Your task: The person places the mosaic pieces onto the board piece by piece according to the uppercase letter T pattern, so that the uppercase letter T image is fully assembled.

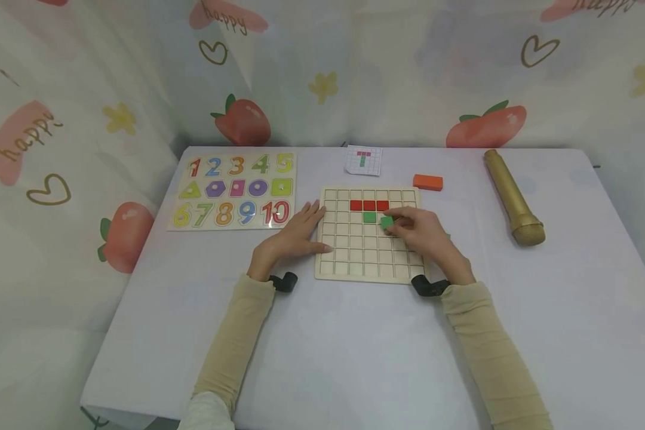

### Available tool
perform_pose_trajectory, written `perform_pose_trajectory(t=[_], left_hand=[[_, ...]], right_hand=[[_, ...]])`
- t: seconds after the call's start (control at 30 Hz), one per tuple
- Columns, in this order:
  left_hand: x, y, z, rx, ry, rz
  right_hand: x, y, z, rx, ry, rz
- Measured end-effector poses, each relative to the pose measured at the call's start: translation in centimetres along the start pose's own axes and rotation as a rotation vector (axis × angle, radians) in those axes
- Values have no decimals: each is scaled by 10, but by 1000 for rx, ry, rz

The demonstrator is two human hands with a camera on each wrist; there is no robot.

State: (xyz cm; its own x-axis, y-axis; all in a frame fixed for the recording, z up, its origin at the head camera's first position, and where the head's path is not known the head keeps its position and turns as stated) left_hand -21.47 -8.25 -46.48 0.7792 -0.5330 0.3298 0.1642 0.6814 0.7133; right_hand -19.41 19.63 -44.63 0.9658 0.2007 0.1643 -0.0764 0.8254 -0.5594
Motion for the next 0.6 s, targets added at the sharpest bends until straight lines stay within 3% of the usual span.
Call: perform_pose_trajectory(t=[0.27, 0.47, 0.6], left_hand=[[2, 1, 0, 1, 2, -1], [3, 2, 1, 11, 5, -2], [1, 0, 0, 1, 5, -6]], right_hand=[[-1, -7, -10, -194, -35, 80], [-3, -12, -20, -225, -29, 155], [-4, -12, -24, -211, 4, 152]])
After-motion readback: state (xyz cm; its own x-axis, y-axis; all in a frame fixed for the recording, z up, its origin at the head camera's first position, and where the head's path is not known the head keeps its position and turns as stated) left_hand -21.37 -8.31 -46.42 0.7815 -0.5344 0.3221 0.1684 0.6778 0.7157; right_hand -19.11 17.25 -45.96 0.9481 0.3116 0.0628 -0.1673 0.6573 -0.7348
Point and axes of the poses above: each hand's wrist, its own x-axis away from the middle knuckle, its own z-axis out of the back of the hand, y = z × x, the point moved 3 cm from there along -x, towards the middle knuckle, and after that the axes turned 13 degrees about x, right-handed, at the moved point
